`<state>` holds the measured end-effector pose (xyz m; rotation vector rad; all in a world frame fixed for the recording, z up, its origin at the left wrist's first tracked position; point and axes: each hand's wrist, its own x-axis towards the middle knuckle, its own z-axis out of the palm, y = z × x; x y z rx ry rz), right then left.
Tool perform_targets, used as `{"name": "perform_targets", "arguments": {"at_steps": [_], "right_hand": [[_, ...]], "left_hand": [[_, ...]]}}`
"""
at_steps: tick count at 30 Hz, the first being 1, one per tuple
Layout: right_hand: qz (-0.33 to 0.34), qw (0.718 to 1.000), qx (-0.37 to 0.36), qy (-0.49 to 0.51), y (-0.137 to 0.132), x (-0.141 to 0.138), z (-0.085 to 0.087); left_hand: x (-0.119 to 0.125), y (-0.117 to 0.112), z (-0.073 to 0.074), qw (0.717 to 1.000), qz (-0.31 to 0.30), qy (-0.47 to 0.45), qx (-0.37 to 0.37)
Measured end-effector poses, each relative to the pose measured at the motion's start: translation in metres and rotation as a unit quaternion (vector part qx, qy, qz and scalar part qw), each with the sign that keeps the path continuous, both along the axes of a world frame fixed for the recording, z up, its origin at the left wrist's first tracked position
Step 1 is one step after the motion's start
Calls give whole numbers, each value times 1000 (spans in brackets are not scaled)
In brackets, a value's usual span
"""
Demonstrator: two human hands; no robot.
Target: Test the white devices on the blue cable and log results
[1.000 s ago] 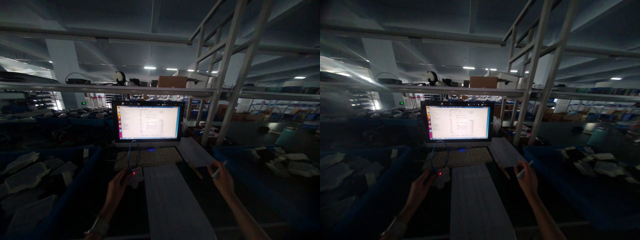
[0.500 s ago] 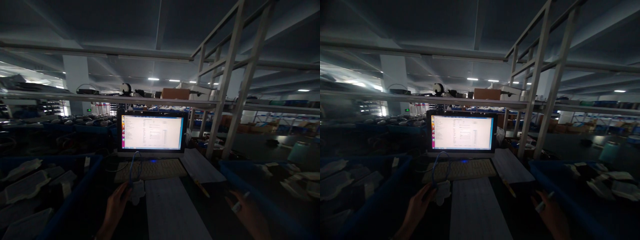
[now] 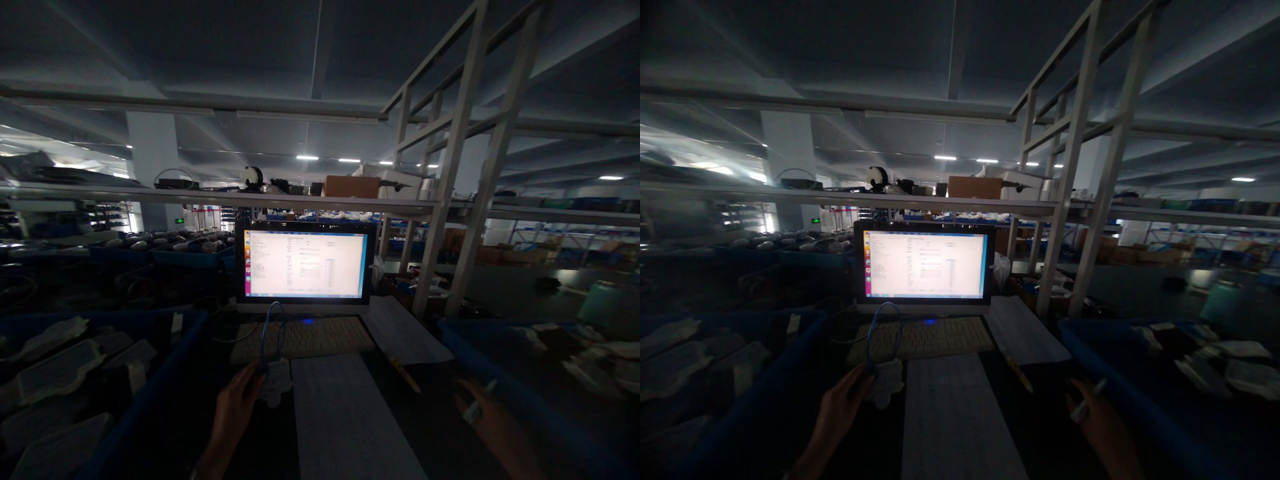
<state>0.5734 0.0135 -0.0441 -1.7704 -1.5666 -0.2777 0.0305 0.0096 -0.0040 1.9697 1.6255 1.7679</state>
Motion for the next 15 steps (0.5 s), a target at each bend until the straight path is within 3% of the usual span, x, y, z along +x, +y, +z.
{"name": "perform_targets", "arguments": {"at_steps": [15], "right_hand": [[-4, 1000, -1, -20, 5, 10, -11]], "left_hand": [[0, 0, -3, 1000, -4, -4, 1]]}}
